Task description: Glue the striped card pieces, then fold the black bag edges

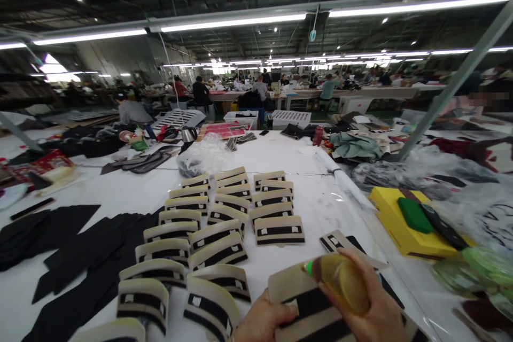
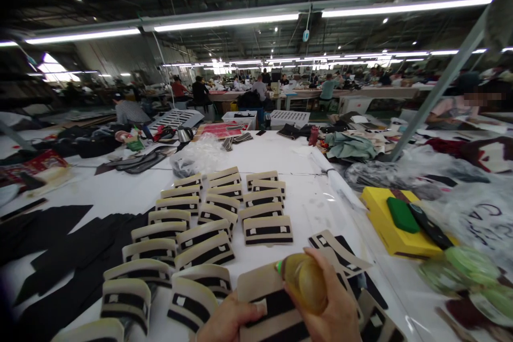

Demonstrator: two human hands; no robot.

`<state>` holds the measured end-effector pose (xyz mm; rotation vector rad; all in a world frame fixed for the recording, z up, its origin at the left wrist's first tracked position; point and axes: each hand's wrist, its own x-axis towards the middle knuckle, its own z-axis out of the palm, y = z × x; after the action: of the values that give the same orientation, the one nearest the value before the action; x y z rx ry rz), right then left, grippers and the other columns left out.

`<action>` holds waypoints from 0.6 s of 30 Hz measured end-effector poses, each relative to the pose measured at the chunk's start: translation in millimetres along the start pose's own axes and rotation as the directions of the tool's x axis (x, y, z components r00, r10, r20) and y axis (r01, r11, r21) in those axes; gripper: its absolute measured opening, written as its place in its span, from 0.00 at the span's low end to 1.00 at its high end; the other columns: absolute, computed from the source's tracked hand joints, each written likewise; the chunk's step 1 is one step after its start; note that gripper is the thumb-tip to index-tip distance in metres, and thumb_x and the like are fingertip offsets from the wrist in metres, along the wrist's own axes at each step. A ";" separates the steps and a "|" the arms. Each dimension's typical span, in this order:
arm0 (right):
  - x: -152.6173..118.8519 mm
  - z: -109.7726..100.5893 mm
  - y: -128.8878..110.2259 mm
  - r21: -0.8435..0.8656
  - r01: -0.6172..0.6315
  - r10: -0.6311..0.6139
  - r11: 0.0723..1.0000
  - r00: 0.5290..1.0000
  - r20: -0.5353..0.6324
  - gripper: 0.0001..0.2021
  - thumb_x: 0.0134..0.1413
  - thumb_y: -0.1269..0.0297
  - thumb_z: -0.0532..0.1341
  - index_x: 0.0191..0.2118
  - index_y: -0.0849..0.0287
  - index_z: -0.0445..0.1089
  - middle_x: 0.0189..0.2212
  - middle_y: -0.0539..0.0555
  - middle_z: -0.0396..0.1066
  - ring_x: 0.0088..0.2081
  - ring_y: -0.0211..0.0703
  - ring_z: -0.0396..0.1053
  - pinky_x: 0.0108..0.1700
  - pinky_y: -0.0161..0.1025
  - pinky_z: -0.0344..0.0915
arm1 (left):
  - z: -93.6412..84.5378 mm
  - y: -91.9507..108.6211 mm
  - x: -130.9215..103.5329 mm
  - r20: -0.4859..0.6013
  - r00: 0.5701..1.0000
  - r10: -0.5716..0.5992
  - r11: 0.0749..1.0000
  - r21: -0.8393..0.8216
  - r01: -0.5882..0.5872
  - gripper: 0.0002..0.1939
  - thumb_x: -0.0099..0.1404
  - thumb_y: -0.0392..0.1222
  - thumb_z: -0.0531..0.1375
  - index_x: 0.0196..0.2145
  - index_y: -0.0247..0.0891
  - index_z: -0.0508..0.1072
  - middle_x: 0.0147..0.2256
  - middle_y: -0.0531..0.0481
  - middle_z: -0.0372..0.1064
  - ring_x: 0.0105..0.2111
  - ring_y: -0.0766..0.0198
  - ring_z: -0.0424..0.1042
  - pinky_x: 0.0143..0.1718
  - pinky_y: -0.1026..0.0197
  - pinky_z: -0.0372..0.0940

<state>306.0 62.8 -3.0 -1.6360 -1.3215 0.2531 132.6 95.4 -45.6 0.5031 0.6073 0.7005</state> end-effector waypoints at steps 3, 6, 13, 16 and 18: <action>1.2 -0.2 -2.4 -0.035 0.021 -0.021 0.999 1.000 0.004 0.26 0.51 0.45 0.63 0.53 0.50 0.65 0.47 0.51 0.73 0.45 0.50 0.74 0.49 0.41 0.70 | 2.8 -1.2 0.9 -0.050 0.999 0.008 1.000 -0.008 -0.008 0.27 0.40 0.37 0.74 0.41 0.33 0.77 0.34 0.43 0.79 0.38 0.49 0.76 0.47 0.49 0.66; -4.9 5.8 -8.4 0.079 0.138 -0.144 0.987 0.987 0.074 0.24 0.54 0.47 0.62 0.54 0.49 0.62 0.44 0.50 0.74 0.40 0.45 0.75 0.42 0.36 0.72 | 5.6 -2.0 2.6 -0.021 1.000 0.008 1.000 -0.017 -0.008 0.29 0.42 0.34 0.72 0.45 0.35 0.76 0.38 0.44 0.79 0.41 0.52 0.76 0.49 0.53 0.65; 0.5 0.7 0.3 -0.079 0.110 -0.108 0.991 0.994 0.030 0.24 0.51 0.49 0.63 0.53 0.51 0.64 0.44 0.52 0.75 0.40 0.49 0.76 0.44 0.40 0.73 | 4.2 -6.2 3.0 -0.024 1.000 0.018 0.998 -0.066 -0.020 0.35 0.41 0.36 0.73 0.50 0.35 0.74 0.36 0.42 0.79 0.39 0.47 0.76 0.46 0.49 0.66; -4.4 5.8 -4.3 0.005 0.129 -0.129 0.992 0.989 0.067 0.24 0.53 0.52 0.63 0.54 0.50 0.63 0.46 0.51 0.74 0.42 0.48 0.75 0.46 0.39 0.72 | 7.8 -5.9 3.8 -0.033 0.999 0.030 0.996 -0.083 -0.033 0.37 0.40 0.34 0.73 0.50 0.37 0.74 0.38 0.43 0.79 0.42 0.47 0.76 0.48 0.50 0.66; -8.6 10.3 -10.2 0.090 0.149 -0.159 0.985 0.981 0.112 0.23 0.54 0.54 0.62 0.55 0.49 0.62 0.45 0.50 0.74 0.41 0.46 0.75 0.45 0.37 0.72 | 8.2 -5.9 4.9 -0.023 0.999 0.034 0.998 -0.054 -0.035 0.33 0.42 0.32 0.73 0.49 0.37 0.75 0.38 0.43 0.78 0.42 0.48 0.75 0.49 0.51 0.65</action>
<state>289.3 60.5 -3.6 -1.4607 -1.5006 0.3108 143.6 93.2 -45.0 0.4565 0.5993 0.7541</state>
